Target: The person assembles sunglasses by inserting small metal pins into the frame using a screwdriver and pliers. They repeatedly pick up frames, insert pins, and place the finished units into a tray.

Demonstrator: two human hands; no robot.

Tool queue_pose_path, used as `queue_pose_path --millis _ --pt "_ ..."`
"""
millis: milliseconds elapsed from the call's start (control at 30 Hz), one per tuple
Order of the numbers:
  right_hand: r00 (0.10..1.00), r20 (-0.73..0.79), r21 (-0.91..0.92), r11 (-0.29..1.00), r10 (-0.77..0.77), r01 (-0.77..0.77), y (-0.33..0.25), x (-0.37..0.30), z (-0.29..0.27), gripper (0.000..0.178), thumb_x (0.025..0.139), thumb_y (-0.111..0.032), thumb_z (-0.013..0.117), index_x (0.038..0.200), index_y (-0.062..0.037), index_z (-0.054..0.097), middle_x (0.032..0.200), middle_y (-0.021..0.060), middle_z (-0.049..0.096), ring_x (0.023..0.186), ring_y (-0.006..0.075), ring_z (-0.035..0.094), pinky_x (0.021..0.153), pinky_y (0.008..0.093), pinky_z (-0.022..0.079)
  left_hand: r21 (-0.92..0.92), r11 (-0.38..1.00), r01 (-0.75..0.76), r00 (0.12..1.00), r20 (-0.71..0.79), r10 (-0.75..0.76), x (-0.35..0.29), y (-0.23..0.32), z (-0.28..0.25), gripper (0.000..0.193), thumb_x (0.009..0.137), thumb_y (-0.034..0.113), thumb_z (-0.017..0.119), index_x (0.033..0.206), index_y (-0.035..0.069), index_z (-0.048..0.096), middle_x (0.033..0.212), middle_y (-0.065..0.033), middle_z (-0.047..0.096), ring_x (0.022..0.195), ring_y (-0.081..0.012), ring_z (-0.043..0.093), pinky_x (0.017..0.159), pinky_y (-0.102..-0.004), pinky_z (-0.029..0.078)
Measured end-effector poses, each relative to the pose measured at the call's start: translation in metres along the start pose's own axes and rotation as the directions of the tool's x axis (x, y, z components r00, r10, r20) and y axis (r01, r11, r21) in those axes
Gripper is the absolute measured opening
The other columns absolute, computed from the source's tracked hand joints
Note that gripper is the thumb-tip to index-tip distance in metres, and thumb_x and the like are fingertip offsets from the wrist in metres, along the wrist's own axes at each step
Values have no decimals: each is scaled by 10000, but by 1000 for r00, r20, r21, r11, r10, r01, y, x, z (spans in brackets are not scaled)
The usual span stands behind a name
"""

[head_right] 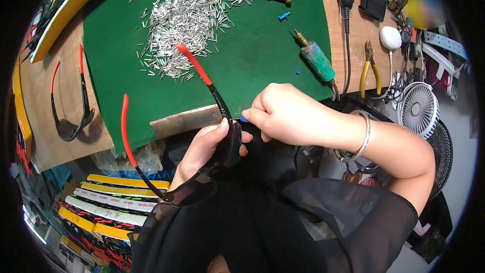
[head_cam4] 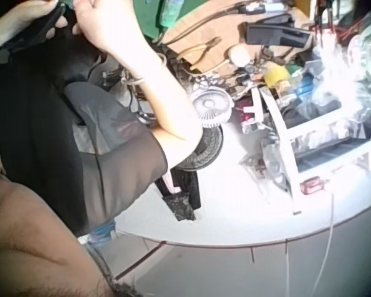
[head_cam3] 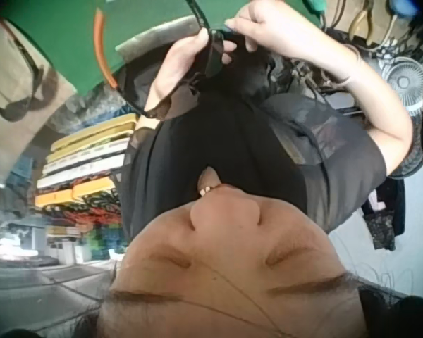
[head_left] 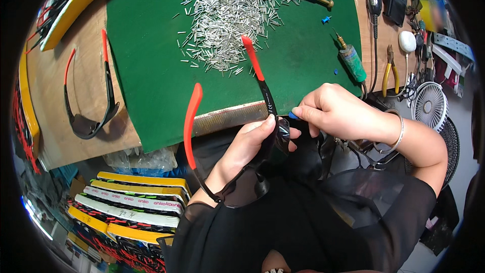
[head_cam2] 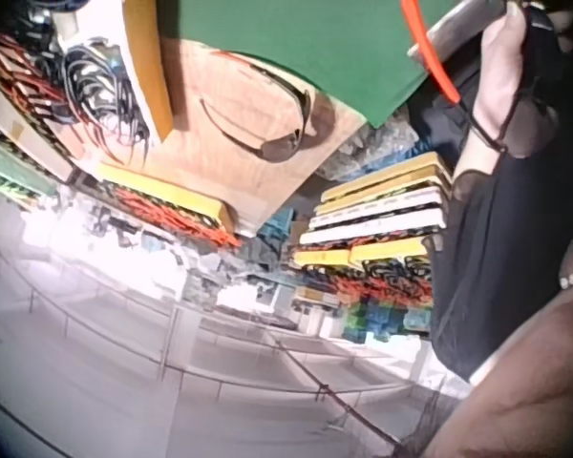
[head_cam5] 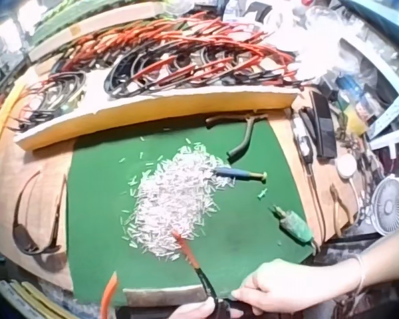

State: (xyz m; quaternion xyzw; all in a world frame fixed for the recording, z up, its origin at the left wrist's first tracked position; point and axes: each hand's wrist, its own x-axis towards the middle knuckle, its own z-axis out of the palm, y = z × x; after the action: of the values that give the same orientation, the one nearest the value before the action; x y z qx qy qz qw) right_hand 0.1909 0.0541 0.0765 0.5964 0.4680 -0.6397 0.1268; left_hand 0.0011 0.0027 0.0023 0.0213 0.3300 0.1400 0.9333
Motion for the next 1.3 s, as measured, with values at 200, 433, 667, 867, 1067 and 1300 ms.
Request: queue_pose_path --millis 200,433,667,867,1067,1300 --pt "772 -124 -609 662 -624 437 27 -1 21 159 789 -151 566 698 -24 539 585 104 542 557 267 590 497 353 482 -161 985 58 998 26 -54 3 -1 0 373 938 302 425 1082 -29 517 962 -103 625 767 -146 619 718 -250 499" --pt "728 -125 -503 675 -674 539 19 1 11 139 756 -143 594 757 -23 522 613 112 508 561 271 588 519 346 495 -127 990 60 998 28 -57 2 0 -2 368 939 303 423 1081 -23 521 954 -97 628 773 -141 618 719 -249 499" --pt "860 -149 -543 767 -488 342 25 -3 13 176 793 -152 602 811 6 526 657 161 562 642 350 586 549 398 467 -4 1000 7 998 -63 -7 0 -1 7 426 889 379 482 1027 -18 550 904 -99 632 737 -138 605 687 -251 483" --pt "922 -207 -71 945 -328 321 32 -12 24 180 806 -154 597 804 6 513 642 162 552 662 342 579 564 385 443 99 992 -83 997 1 83 3 -12 3 433 899 379 448 1013 -26 549 911 -117 638 747 -159 614 691 -263 493" --pt "821 -336 -175 887 -462 428 49 -1 37 274 829 -202 561 680 29 556 590 196 548 558 347 566 519 402 442 160 984 -80 997 17 79 8 -11 -9 420 941 341 391 1062 -40 518 928 -140 633 763 -176 623 701 -269 501" --pt "598 -151 -694 515 -787 503 54 0 30 142 771 -125 583 858 -47 501 744 91 502 634 291 581 507 367 482 169 984 -59 998 37 54 8 -9 -14 408 951 326 382 1078 -40 509 957 -145 627 785 -183 622 711 -273 505"
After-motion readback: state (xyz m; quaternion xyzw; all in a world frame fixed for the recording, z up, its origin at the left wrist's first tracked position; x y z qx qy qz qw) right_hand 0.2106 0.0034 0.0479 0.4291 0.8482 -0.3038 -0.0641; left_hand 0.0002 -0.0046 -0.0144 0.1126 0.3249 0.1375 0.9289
